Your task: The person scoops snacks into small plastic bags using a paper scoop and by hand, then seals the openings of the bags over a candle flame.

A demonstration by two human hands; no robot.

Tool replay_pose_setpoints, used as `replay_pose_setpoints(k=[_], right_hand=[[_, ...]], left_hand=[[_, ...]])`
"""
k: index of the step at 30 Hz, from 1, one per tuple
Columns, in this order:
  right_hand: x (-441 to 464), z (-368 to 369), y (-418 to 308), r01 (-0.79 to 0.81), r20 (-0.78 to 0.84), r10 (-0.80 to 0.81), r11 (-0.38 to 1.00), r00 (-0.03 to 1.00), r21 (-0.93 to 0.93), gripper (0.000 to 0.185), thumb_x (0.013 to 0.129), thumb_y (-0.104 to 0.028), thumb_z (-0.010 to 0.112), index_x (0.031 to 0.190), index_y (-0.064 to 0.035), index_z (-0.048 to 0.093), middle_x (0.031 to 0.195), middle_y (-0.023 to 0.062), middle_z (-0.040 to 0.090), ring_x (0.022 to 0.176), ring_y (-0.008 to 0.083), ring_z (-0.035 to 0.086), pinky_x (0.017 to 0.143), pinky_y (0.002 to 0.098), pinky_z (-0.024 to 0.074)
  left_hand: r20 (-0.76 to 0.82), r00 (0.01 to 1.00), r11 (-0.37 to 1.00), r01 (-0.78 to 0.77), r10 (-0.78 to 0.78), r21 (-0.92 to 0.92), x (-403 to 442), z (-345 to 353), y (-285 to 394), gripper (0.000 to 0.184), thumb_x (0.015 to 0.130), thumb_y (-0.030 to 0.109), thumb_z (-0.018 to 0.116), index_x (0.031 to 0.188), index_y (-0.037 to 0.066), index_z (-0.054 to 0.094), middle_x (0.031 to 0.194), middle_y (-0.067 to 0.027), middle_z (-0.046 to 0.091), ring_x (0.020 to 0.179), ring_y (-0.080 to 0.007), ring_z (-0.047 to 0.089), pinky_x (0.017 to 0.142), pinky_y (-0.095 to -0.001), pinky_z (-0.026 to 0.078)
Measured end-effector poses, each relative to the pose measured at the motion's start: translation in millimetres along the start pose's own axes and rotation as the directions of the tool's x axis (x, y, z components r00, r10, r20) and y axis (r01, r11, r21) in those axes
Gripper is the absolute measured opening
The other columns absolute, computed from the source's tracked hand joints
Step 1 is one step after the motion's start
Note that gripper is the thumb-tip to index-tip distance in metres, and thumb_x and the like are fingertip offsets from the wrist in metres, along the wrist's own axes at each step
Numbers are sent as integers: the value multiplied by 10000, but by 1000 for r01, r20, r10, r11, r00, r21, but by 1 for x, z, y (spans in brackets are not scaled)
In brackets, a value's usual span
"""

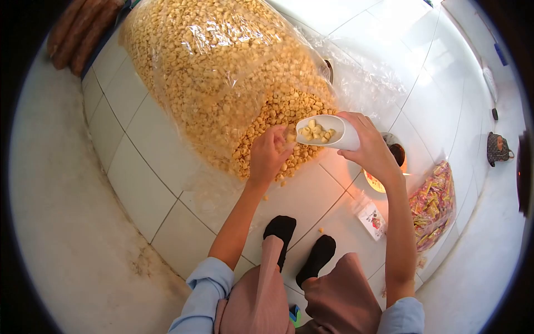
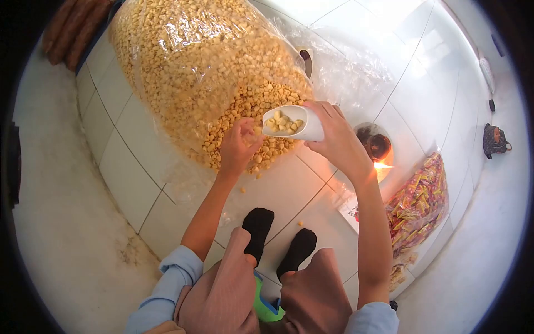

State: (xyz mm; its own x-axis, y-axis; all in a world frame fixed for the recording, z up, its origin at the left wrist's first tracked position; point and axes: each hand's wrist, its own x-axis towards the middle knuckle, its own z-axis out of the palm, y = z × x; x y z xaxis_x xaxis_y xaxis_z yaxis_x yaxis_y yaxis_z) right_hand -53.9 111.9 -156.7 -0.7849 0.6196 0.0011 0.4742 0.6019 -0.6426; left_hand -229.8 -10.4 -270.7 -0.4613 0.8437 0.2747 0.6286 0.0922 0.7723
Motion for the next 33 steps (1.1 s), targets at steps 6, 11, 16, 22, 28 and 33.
replay_pose_setpoints(k=[6, 11, 16, 22, 28, 33], right_hand=[[6, -11, -34, -25, 84, 32, 996, 996, -87, 565, 614, 32, 635, 1143, -29, 444, 1110, 94, 455, 1075, 260, 431, 930, 338, 387], [11, -10, -56, 101, 28, -98, 927, 995, -361, 501, 635, 61, 567, 1118, -4, 452, 1073, 83, 458, 1041, 245, 449, 908, 326, 406], [12, -11, -66, 185, -17, -219, 861, 976, -474, 460, 646, 87, 499, 1095, -5, 459, 1058, 81, 465, 1038, 249, 450, 899, 326, 409], [15, -10, -44, 55, -184, -140, 913, 973, -405, 447, 623, 94, 521, 1057, -1, 468, 1070, 103, 470, 1038, 278, 446, 889, 344, 408], [8, 92, 65, -152, -275, 49, 916, 960, -370, 545, 594, 82, 614, 1103, -6, 439, 1116, 123, 454, 1065, 302, 419, 874, 354, 417], [18, 145, 62, -186, -300, 138, 973, 944, -137, 624, 590, 30, 692, 1156, -45, 440, 1160, 125, 449, 1101, 312, 415, 909, 374, 385]], left_hand=[[3, 995, 995, -95, 95, -13, 5, 5, -3, 470, 613, 69, 708, 1036, 79, 504, 738, -14, 523, 703, -162, 522, 655, -306, 424], [2, 995, 995, -95, 95, 2, 3, 7, -1, 470, 613, 67, 708, 1036, 83, 505, 737, -24, 522, 732, -178, 520, 682, -316, 420], [-45, 997, 998, -64, 64, 5, 3, 6, -2, 444, 639, 98, 716, 1031, 89, 506, 746, -40, 520, 717, -197, 506, 687, -326, 431], [-16, 986, 959, 159, -167, -233, 2, 0, 0, 400, 698, 125, 708, 1037, 82, 499, 742, -27, 515, 694, -127, 524, 637, -257, 457], [-81, 975, 953, 180, -205, -244, 0, -13, -15, 379, 727, 106, 687, 1048, 62, 490, 753, -22, 519, 692, -97, 516, 628, -226, 461], [-73, 983, 974, 157, -171, -162, 0, -14, -17, 392, 730, 100, 684, 1063, 61, 480, 762, -25, 517, 701, -99, 514, 636, -233, 464]])
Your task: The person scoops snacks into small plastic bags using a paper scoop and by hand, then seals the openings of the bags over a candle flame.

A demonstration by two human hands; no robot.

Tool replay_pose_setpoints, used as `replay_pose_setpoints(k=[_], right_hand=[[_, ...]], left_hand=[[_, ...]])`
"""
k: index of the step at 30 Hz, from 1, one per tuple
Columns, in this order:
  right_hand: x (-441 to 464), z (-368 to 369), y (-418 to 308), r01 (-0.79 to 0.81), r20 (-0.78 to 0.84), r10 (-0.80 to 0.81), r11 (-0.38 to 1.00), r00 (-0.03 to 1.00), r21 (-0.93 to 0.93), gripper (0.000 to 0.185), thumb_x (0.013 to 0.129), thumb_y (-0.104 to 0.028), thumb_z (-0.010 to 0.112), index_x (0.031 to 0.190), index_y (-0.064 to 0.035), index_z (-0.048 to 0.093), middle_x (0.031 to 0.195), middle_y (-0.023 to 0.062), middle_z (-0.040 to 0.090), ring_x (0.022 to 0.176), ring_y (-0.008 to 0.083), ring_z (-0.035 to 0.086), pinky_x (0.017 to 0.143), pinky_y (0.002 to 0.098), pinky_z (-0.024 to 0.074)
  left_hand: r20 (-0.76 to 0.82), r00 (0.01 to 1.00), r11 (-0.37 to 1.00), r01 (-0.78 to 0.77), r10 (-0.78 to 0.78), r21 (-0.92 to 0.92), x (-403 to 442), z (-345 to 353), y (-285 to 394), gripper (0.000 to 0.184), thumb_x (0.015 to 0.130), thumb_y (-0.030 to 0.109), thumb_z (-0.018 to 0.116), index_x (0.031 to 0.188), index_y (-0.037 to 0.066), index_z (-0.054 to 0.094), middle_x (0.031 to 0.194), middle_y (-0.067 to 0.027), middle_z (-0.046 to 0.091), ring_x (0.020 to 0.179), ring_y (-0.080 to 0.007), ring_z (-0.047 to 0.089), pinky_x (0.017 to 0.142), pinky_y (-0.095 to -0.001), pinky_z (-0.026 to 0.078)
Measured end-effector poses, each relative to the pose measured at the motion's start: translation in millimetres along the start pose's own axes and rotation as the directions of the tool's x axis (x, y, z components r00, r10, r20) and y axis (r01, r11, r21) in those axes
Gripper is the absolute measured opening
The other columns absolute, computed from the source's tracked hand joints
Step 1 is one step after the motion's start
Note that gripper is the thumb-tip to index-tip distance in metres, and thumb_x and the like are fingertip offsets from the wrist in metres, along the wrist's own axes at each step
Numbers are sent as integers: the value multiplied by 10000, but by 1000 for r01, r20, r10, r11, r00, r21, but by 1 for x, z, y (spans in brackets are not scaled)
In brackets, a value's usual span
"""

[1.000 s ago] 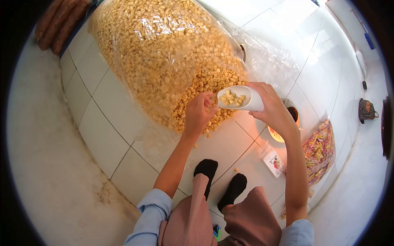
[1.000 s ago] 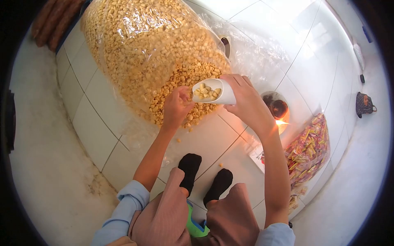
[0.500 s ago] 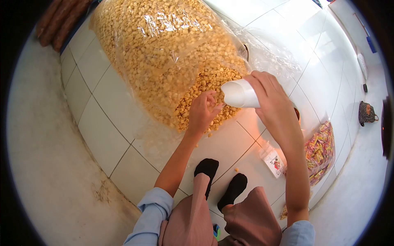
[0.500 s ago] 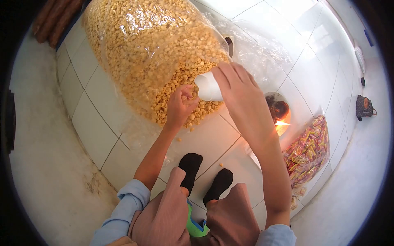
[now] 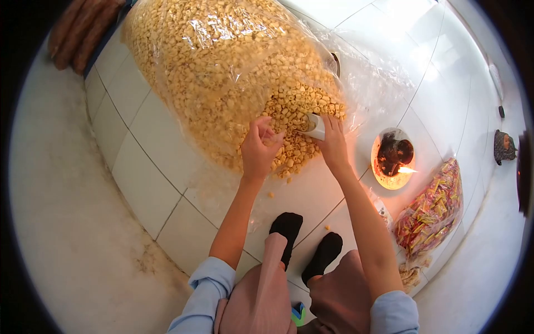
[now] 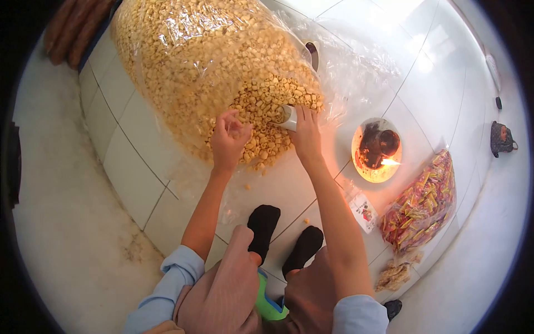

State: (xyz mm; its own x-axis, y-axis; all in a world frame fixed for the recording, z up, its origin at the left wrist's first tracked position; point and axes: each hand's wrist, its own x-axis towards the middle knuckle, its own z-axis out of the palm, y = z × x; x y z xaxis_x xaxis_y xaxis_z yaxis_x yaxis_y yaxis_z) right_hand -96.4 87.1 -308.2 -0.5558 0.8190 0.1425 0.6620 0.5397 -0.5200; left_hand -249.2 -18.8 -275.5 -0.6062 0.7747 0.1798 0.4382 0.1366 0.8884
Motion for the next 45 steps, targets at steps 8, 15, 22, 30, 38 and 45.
replay_pose_setpoints(k=[8, 15, 22, 30, 38, 45], right_hand=[[10, -37, -2, 18, -17, -14, 951, 1000, 310, 653, 558, -43, 747, 1149, -46, 469, 1120, 124, 500, 1052, 286, 478, 883, 343, 403], [30, -151, -62, 125, 71, -143, 967, 987, 221, 599, 606, 28, 667, 1159, -57, 452, 1162, 99, 458, 1090, 286, 436, 901, 354, 405], [36, -163, -83, 285, 108, -281, 958, 953, -18, 607, 595, 87, 621, 1162, -59, 460, 1183, 67, 445, 1151, 247, 393, 937, 348, 383], [35, -167, -92, 384, 67, -378, 902, 923, -198, 519, 627, 121, 527, 1120, -25, 455, 1143, 84, 454, 1113, 256, 418, 912, 333, 417], [39, -135, -43, 124, 14, -124, 992, 992, 20, 557, 621, 65, 616, 1139, -34, 437, 1152, 118, 436, 1088, 298, 414, 912, 371, 397], [11, -19, -5, -52, -2, 53, 987, 999, 154, 629, 630, -19, 688, 1184, -40, 392, 1152, 140, 426, 1078, 332, 406, 901, 383, 379]], left_hand=[[33, 999, 998, 3, 0, -70, 7, 2, 3, 464, 711, 124, 703, 1099, 73, 452, 776, -40, 525, 715, -120, 536, 651, -253, 472], [108, 992, 995, -49, 58, -84, 17, 8, 15, 495, 707, 104, 695, 1120, 66, 425, 755, -41, 517, 689, -127, 540, 662, -260, 481], [123, 982, 987, -153, 146, 52, 20, 10, 17, 531, 682, 94, 696, 1135, 78, 419, 785, -47, 521, 688, -156, 540, 627, -279, 473], [121, 988, 992, -101, 92, 70, 20, 10, 14, 541, 677, 124, 704, 1137, 88, 423, 823, -83, 523, 725, -200, 556, 641, -292, 472], [104, 995, 989, 15, 0, -145, 19, 8, 14, 503, 734, 111, 681, 1141, 54, 390, 868, -81, 513, 805, -164, 581, 679, -265, 496], [91, 996, 939, 38, -8, -342, 15, 11, 17, 573, 724, 84, 697, 1165, 49, 332, 1088, -128, 461, 973, -177, 525, 824, -284, 458]])
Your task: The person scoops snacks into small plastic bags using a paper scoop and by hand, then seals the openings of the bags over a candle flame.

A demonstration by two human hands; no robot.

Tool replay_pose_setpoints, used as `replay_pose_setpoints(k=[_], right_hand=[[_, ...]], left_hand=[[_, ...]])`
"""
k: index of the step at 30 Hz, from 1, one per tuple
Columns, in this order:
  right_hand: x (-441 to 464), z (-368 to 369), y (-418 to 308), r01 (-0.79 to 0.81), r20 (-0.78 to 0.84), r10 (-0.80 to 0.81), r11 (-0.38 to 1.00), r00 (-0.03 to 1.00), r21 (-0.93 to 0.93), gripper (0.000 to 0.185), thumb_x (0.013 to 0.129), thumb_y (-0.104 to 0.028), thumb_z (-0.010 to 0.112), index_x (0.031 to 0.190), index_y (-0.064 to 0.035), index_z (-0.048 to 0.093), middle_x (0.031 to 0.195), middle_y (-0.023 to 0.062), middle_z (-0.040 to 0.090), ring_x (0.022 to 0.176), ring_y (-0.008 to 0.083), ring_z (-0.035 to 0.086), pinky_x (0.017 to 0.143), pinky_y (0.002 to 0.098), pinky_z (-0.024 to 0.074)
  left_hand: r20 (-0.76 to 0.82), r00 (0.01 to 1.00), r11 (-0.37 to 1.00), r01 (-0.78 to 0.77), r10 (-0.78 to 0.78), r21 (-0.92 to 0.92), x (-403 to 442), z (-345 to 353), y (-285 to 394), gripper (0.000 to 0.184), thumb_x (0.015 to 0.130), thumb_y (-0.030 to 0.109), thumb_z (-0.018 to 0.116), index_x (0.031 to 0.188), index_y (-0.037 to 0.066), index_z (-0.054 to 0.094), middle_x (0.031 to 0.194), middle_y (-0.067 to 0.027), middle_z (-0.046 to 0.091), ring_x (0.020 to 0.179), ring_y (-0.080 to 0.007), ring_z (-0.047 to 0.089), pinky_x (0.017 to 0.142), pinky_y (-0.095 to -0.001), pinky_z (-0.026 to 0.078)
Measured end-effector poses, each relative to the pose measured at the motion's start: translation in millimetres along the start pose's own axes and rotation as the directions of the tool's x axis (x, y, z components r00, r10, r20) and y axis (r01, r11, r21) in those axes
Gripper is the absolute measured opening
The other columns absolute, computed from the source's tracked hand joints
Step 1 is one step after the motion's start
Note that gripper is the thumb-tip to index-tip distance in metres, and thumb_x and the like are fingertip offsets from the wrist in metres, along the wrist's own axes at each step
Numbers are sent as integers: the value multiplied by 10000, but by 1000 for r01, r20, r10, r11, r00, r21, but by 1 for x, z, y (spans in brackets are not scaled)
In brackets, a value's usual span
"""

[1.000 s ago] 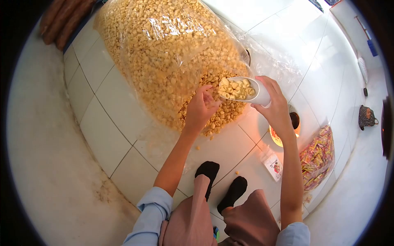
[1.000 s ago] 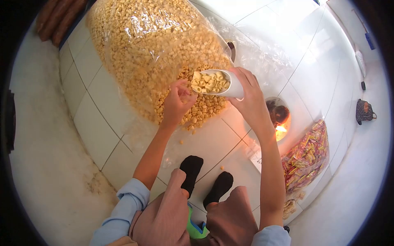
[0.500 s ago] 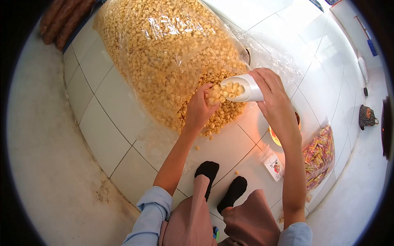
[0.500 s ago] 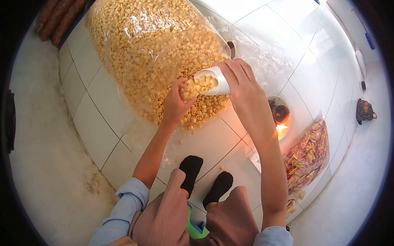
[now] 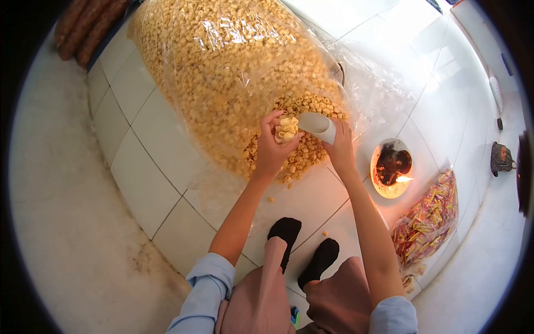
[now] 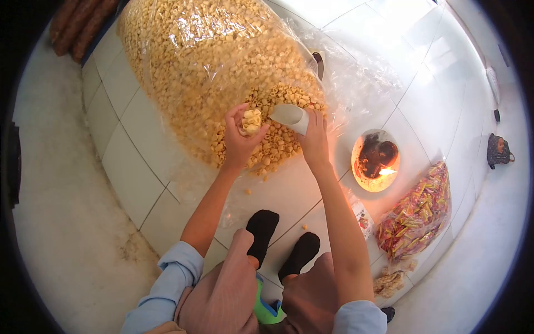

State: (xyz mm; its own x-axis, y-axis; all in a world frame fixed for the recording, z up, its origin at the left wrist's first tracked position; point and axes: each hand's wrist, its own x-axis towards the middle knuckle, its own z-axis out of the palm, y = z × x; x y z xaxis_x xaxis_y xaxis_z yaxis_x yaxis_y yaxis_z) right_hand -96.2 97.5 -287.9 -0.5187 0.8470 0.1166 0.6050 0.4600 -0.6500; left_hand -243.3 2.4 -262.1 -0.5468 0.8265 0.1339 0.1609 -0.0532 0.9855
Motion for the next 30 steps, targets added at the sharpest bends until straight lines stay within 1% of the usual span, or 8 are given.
replay_pose_setpoints(k=[4, 6, 9, 14, 17, 23, 26, 30], right_hand=[[-6, 3, -17, 110, -174, -148, 972, 973, -210, 570, 666, -80, 700, 1160, -34, 419, 1140, 133, 436, 1084, 301, 409, 891, 368, 377], [-3, -19, -38, 121, -47, -112, 939, 993, 322, 498, 704, -130, 696, 1127, -45, 448, 1150, 114, 427, 1067, 264, 437, 862, 347, 395], [-8, -40, -73, 140, 64, -189, 880, 980, 454, 398, 731, -151, 678, 1067, -61, 485, 1113, 107, 430, 998, 242, 490, 817, 340, 431], [1, -37, -89, 193, 35, -230, 881, 973, 433, 240, 750, -125, 650, 944, -49, 530, 1019, 91, 450, 845, 201, 542, 696, 296, 476], [5, -38, -86, 183, 39, -220, 885, 975, 427, 155, 761, -93, 630, 872, -25, 545, 978, 77, 463, 797, 182, 548, 647, 273, 480], [12, -60, -84, 277, -31, -285, 894, 958, 351, 102, 773, -69, 606, 819, -2, 545, 926, 71, 493, 778, 196, 548, 630, 296, 459], [12, -86, -99, 403, -129, -382, 877, 915, 261, 104, 774, -77, 605, 816, -3, 545, 916, 78, 509, 786, 213, 545, 639, 308, 450], [12, -116, -116, 432, -159, -403, 860, 901, 270, 94, 771, -74, 605, 801, -5, 549, 901, 83, 518, 816, 234, 542, 668, 316, 442]], left_hand=[[30, 998, 998, -55, 57, -37, 0, 2, -5, 615, 714, 71, 706, 1181, 45, 306, 1117, -129, 435, 1065, -194, 472, 891, -295, 414], [17, 993, 993, -116, 116, -22, 2, 5, -4, 594, 727, 61, 691, 1181, 43, 309, 1072, -121, 445, 992, -180, 495, 835, -288, 438], [33, 995, 994, -96, 98, -49, 2, 6, -1, 570, 745, 53, 666, 1191, 42, 311, 1041, -114, 449, 924, -171, 515, 773, -279, 462], [89, 996, 989, 16, -3, -144, 2, 7, 8, 593, 749, 69, 653, 1226, 46, 302, 1096, -116, 419, 960, -176, 487, 799, -284, 433], [83, 995, 989, -73, 63, 126, 2, 8, 1, 624, 740, 80, 656, 1245, 50, 290, 1134, -116, 399, 990, -179, 457, 844, -305, 394], [282, 957, 994, -30, 60, -109, 4, -3, 20, 654, 759, 130, 657, 1275, 57, 264, 1140, -102, 451, 1021, -179, 449, 898, -324, 356], [280, 956, 974, -23, 87, -225, 15, -12, 54, 544, 788, 110, 629, 1245, 45, 341, 1118, -98, 523, 996, -158, 495, 891, -300, 376], [309, 947, 943, 15, 93, -332, 35, -11, 94, 199, 810, 54, 594, 998, 9, 545, 986, -86, 606, 883, -121, 573, 804, -252, 442]])
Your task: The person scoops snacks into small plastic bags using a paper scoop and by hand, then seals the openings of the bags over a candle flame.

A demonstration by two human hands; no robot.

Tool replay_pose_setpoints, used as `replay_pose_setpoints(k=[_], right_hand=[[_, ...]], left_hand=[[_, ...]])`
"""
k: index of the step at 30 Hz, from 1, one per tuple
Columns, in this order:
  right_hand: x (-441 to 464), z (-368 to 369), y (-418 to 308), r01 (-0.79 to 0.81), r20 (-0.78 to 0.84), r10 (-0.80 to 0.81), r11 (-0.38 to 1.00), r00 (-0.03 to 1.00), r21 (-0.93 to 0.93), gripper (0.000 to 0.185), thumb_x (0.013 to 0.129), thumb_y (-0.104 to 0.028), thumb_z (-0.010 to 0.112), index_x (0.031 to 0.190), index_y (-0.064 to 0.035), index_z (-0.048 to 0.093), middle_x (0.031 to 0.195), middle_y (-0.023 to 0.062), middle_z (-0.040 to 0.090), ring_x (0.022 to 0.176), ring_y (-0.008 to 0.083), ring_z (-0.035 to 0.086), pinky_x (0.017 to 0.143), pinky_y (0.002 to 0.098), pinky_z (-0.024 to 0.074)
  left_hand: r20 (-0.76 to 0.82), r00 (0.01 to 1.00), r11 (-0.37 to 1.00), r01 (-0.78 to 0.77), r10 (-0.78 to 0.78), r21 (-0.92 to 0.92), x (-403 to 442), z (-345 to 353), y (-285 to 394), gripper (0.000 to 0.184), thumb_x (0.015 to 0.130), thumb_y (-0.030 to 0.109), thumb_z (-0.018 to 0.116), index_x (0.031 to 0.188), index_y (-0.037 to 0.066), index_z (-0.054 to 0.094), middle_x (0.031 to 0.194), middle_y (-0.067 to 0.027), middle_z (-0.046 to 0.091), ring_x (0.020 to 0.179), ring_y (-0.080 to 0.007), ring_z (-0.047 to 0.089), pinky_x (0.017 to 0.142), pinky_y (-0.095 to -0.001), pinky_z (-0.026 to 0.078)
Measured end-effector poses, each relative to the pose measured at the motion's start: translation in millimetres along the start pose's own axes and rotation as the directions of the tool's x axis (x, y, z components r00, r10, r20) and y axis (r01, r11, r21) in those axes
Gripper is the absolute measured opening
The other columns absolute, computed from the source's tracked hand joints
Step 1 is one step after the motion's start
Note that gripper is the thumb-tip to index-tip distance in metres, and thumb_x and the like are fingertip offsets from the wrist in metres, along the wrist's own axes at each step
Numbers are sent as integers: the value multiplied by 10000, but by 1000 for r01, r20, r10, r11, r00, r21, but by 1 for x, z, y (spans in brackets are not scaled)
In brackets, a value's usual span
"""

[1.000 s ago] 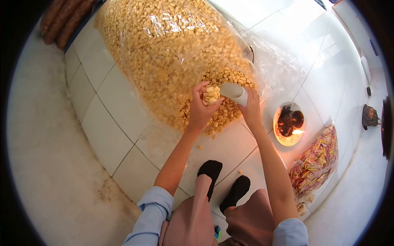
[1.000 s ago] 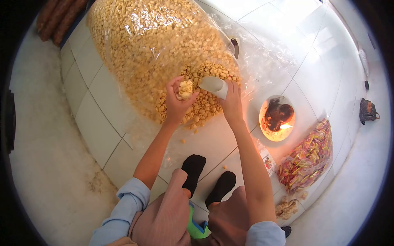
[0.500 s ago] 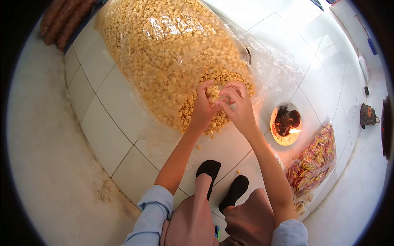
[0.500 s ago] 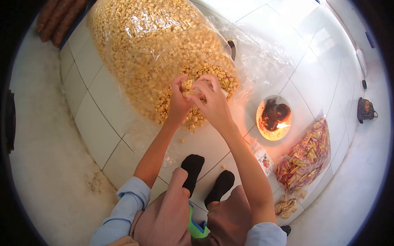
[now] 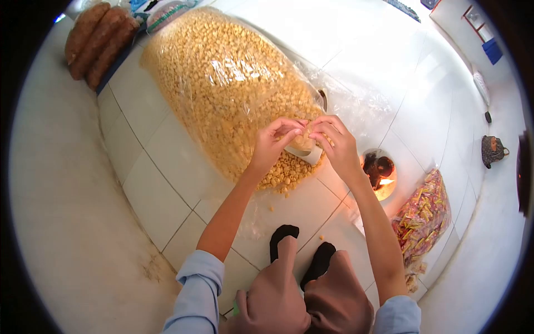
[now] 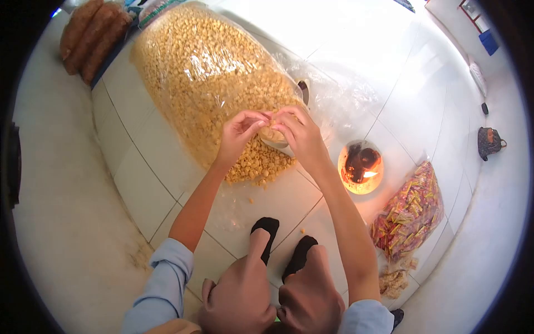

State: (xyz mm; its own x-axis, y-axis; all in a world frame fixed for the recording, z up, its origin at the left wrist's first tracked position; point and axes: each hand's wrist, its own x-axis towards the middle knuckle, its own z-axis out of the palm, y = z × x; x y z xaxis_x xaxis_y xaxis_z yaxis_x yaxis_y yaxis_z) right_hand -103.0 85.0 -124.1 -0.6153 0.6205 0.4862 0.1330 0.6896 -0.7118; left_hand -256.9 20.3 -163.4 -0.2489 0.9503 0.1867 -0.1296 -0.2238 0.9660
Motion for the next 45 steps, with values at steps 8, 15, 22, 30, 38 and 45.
replay_pose_setpoints(k=[8, 15, 22, 30, 38, 45], right_hand=[[8, -6, -5, -128, -110, 220, 832, 969, 540, 521, 713, -202, 720, 1115, -18, 445, 1041, 104, 552, 930, 184, 548, 772, 299, 457], [-5, -1, -1, -521, 214, 475, 789, 854, 326, 494, 707, -160, 730, 1099, 25, 494, 916, 56, 599, 799, 78, 551, 695, 225, 439], [-7, -7, -16, -408, 155, 404, 676, 902, 614, 396, 757, -122, 682, 1067, 46, 504, 886, 35, 592, 786, 67, 546, 685, 209, 432], [-6, -23, -23, -342, 47, 433, 637, 900, 691, 399, 800, -102, 628, 1133, 36, 457, 995, 65, 569, 922, 105, 537, 805, 239, 426], [-11, -21, -9, -359, 62, 409, 706, 911, 610, 358, 804, -98, 618, 1110, 16, 470, 972, 58, 571, 912, 100, 541, 791, 233, 434], [-14, -49, -33, -200, -190, 364, 798, 912, 568, 429, 762, -113, 659, 1128, -38, 448, 1127, 74, 490, 1015, 156, 501, 823, 302, 429]], left_hand=[[-146, 987, 997, -55, 63, 55, 19, 19, 60, 80, 774, -4, 620, 847, -4, 589, 803, -54, 638, 764, -88, 605, 670, -199, 477], [-222, 966, 991, -136, 132, -3, 27, 28, 80, 158, 759, -7, 632, 910, -9, 585, 806, -66, 636, 731, -104, 607, 670, -201, 488], [-76, 997, 993, -24, 33, 115, 19, 41, 89, 183, 787, 57, 621, 954, -17, 607, 851, -80, 644, 777, -117, 605, 741, -230, 483], [-155, 988, 1000, -15, 18, 18, 20, 59, 78, 130, 791, 53, 620, 904, -11, 633, 837, -71, 646, 777, -87, 585, 715, -218, 464], [-250, 967, 999, -45, 43, -1, 17, 67, 60, 128, 810, 69, 602, 899, -19, 626, 825, -67, 643, 744, -75, 577, 687, -210, 450], [-193, 980, 998, -54, 48, -27, 12, 84, 74, 133, 799, 71, 616, 877, -36, 629, 799, -86, 649, 727, -86, 595, 641, -192, 459]])
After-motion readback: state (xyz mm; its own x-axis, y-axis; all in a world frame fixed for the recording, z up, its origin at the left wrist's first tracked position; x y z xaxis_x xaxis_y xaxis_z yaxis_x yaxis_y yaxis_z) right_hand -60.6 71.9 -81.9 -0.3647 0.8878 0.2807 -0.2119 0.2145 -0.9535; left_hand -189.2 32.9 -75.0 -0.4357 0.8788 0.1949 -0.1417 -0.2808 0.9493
